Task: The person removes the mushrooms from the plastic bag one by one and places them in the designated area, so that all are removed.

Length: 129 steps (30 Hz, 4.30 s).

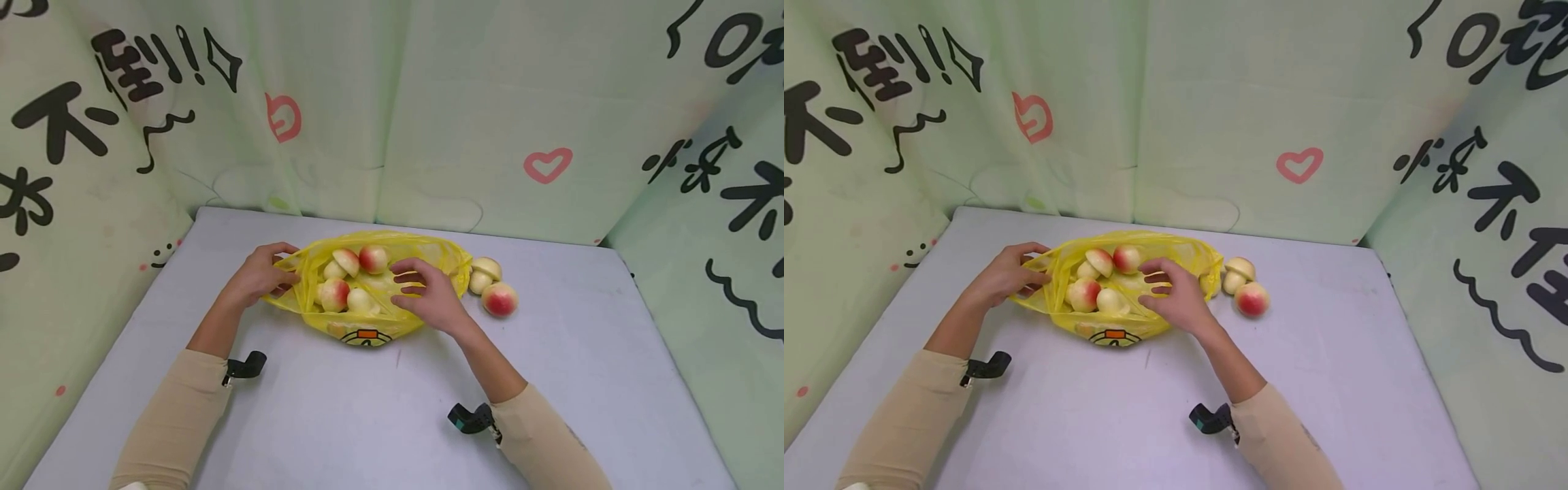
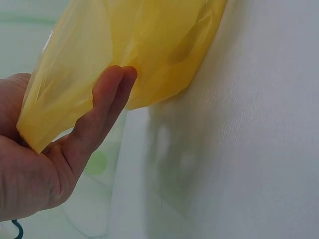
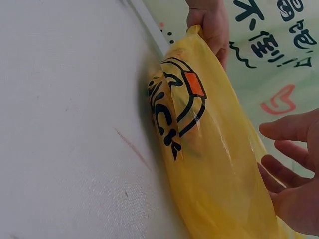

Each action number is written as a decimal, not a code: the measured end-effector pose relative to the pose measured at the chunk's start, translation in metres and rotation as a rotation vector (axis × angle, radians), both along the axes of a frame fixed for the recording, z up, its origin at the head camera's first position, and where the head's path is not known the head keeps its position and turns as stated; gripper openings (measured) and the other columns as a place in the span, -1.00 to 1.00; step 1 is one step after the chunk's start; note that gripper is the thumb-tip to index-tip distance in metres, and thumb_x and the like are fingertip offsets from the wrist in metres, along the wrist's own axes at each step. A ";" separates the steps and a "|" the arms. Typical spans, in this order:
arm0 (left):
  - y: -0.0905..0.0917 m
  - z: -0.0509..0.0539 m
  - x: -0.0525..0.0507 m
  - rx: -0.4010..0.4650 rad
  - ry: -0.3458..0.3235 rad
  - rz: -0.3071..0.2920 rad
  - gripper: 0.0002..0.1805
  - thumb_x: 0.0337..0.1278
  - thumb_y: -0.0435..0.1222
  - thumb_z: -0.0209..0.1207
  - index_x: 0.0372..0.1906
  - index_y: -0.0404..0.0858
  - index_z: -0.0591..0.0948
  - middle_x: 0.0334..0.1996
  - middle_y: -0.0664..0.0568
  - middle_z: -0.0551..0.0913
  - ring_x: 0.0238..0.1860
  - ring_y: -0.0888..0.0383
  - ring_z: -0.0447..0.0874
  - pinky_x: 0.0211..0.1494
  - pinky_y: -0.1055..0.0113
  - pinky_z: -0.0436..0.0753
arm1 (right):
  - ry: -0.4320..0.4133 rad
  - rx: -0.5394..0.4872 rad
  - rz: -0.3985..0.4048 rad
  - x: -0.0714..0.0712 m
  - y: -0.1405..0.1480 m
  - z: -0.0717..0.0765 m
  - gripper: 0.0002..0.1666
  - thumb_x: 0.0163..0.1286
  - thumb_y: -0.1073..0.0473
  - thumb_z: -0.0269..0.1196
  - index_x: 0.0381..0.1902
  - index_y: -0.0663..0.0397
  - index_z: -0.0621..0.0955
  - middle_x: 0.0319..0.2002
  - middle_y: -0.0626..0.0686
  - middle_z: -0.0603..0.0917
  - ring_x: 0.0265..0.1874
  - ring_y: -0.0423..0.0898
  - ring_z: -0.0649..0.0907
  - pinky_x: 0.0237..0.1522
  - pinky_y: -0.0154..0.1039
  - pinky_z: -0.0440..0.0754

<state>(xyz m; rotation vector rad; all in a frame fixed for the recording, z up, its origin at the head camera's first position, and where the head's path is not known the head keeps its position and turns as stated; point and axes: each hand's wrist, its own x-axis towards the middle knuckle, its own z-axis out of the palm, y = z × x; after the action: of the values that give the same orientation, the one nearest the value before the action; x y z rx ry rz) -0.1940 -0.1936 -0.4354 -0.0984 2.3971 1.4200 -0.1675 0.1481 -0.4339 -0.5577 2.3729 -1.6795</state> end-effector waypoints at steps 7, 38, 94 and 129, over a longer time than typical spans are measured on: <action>0.000 0.000 0.000 0.003 -0.003 0.005 -0.38 0.33 -0.38 0.31 0.44 -0.26 0.42 0.08 -0.33 0.55 -0.33 0.03 0.66 -0.30 0.35 0.70 | -0.034 0.030 0.053 -0.001 -0.008 -0.003 -0.40 0.30 0.41 0.41 0.29 0.29 0.53 0.28 0.35 0.57 0.26 0.31 0.60 0.30 0.16 0.60; 0.000 0.001 -0.002 0.032 0.004 -0.010 -0.39 0.33 -0.41 0.29 0.44 -0.29 0.41 0.02 -0.33 0.58 -0.39 0.06 0.65 -0.33 0.37 0.68 | -0.053 0.156 0.240 -0.003 -0.027 -0.016 -0.20 0.22 0.44 0.40 0.44 0.13 0.46 0.37 0.14 0.53 0.34 0.20 0.56 0.40 0.14 0.52; -0.001 0.005 -0.004 0.040 0.016 -0.018 -0.38 0.32 -0.38 0.31 0.44 -0.26 0.42 0.10 -0.34 0.60 -0.35 0.05 0.74 -0.33 0.34 0.70 | -0.041 0.136 0.252 0.001 -0.033 -0.020 -0.21 0.23 0.41 0.43 0.43 0.09 0.49 0.36 0.11 0.54 0.23 0.19 0.63 0.13 0.03 0.74; 0.001 0.006 -0.003 0.004 0.005 -0.007 -0.40 0.34 -0.36 0.29 0.44 -0.23 0.42 0.11 -0.33 0.58 -0.30 0.04 0.75 -0.27 0.32 0.73 | -0.061 0.050 0.176 0.000 -0.016 -0.011 -0.19 0.23 0.34 0.51 0.43 0.01 0.50 0.38 0.09 0.52 0.27 0.19 0.62 0.14 -0.05 0.73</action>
<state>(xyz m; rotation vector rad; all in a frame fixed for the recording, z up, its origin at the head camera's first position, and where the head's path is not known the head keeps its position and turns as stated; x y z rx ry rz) -0.1968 -0.1924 -0.4295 -0.0848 2.3968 1.4229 -0.1676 0.1319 -0.4451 -0.6749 2.2445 -1.5357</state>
